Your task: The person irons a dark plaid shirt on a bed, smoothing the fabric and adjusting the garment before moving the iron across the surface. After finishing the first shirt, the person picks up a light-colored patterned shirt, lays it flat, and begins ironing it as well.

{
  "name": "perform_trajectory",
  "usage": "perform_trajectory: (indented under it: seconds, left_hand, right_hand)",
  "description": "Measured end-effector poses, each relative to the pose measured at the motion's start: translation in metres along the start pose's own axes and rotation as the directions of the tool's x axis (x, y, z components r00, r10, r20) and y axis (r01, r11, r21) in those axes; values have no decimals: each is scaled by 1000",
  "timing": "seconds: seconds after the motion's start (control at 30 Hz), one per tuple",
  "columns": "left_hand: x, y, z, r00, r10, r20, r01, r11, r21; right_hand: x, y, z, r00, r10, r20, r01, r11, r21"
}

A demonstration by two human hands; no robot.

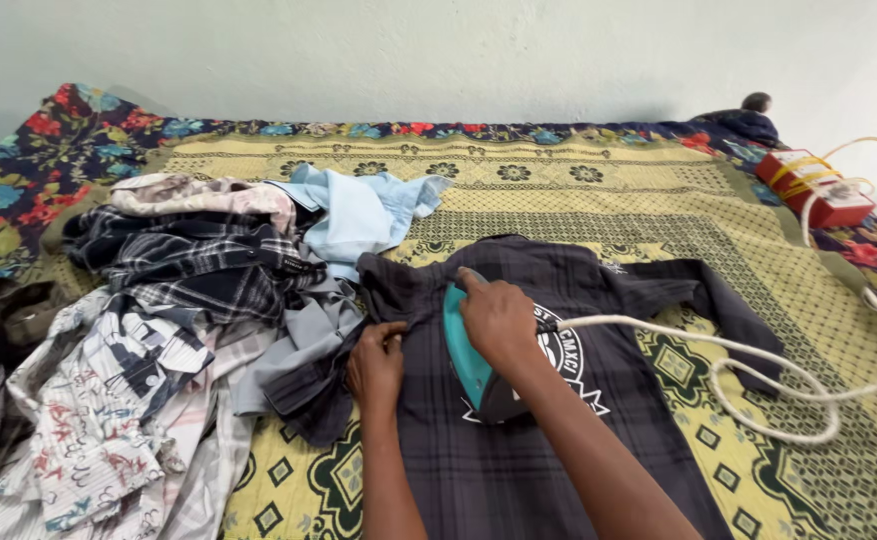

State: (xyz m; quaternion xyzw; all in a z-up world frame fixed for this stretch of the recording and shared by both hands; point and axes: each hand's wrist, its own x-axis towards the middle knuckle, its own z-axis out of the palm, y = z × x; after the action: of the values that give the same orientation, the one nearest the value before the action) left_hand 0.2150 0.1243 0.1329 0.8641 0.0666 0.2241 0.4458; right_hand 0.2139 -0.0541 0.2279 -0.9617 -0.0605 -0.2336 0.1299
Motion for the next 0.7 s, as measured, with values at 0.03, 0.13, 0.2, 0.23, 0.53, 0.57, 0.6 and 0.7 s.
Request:
perform_trajectory:
  seconds: [0.03,0.13,0.2,0.23,0.53,0.57,0.6,0.7]
  left_hand:
    - [-1,-4,3,1000,14,12,-14,1000,-16]
    - [4,-14,12,997,-19,79,20,1000,-7]
    - [12,-20,16,996,56,64,-51,996,-67]
    - [13,-25,17,994,87,59,-81,992,-92]
    - [13,-60,44,992,122,44,-117,989,-92]
    - [16,-64,46,991,120,54,-113,987,-113]
    - [19,-69,48,991,118,64,-109,985,-133]
    - [32,-84,58,979,186,86,-140,912,-385]
  right_hand:
    - [1,0,2,999,23,22,-22,999,-31]
    - [-19,-7,-11,998,-12,67,9,999,35]
    - [-42,-23,-22,961,105,256,-126,990,68]
    - [-57,-33,-25,966,76,248,-100,991,84]
    - [-11,-63,30,990,132,55,-133,991,23]
    - [5,-59,37,987,155,38,-155,988,-3]
    - [15,-57,44,984,178,20,-177,984,-28]
    - [24,-52,51,981,190,28,-190,982,-17]
